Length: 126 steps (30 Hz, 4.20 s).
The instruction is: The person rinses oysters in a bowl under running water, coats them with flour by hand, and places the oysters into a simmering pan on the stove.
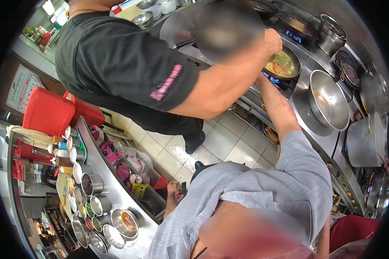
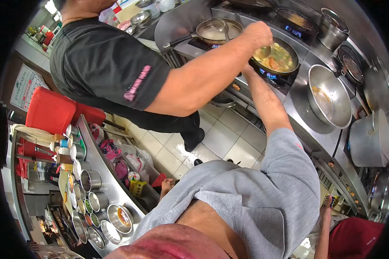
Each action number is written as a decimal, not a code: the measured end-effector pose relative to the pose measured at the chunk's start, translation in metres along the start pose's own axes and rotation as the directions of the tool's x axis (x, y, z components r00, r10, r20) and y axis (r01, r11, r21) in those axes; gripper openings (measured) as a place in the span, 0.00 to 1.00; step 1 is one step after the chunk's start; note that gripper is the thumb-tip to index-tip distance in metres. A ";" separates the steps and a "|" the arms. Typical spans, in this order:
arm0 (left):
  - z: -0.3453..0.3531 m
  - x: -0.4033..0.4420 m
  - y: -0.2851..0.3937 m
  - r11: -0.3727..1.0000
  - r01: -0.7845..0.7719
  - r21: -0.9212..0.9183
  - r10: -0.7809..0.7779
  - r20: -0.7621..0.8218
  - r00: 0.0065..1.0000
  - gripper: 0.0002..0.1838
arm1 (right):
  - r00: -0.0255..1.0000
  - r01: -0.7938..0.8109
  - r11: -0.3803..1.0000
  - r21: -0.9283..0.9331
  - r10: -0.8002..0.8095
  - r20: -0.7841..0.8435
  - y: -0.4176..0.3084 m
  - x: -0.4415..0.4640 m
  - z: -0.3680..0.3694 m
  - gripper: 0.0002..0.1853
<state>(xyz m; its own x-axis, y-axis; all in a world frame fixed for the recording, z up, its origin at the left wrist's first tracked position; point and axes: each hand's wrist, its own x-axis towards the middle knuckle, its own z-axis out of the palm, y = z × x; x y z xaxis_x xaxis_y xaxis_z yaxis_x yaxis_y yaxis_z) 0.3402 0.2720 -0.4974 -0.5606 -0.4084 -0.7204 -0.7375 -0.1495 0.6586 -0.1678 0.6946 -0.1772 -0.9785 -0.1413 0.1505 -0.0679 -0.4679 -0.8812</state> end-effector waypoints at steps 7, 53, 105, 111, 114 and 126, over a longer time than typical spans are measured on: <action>-0.010 0.006 0.041 0.982 -0.041 0.184 0.037 0.022 0.999 0.10 | 0.997 -0.072 0.997 -0.019 0.072 0.003 -0.003 -0.052 0.025 0.15; -0.012 0.022 0.267 0.766 -0.591 0.252 0.209 0.772 0.600 0.21 | 0.478 -0.861 0.492 -0.126 0.703 -0.526 0.078 -0.386 0.062 0.05; -0.012 0.512 1.032 0.748 -0.552 -0.370 0.648 0.221 0.729 0.16 | 0.549 -0.504 0.818 -0.277 0.057 -0.834 0.078 0.124 0.227 0.26; -0.040 0.635 1.071 0.734 -0.611 0.298 0.632 -0.630 0.452 0.30 | 0.415 -0.713 0.686 -0.142 0.250 -0.875 0.083 0.156 0.231 0.25; -0.043 0.644 1.069 0.815 -0.569 -0.108 0.469 -0.456 0.757 0.31 | 0.521 -0.515 0.849 -0.119 0.200 -0.830 0.099 0.167 0.235 0.21; -0.132 0.565 1.062 0.616 -0.776 0.137 0.786 -0.172 0.593 0.15 | 0.409 -0.788 0.419 -0.451 -0.192 -0.892 0.091 0.166 0.274 0.25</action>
<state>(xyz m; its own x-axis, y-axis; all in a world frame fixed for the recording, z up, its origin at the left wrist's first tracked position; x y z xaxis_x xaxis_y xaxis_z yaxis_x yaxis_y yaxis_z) -0.7098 -0.2359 -0.1764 -0.8477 -0.5148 0.1277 -0.0705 0.3480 0.9348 -0.2827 0.3893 -0.1096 -0.5606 0.8107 -0.1689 0.6546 0.3090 -0.6899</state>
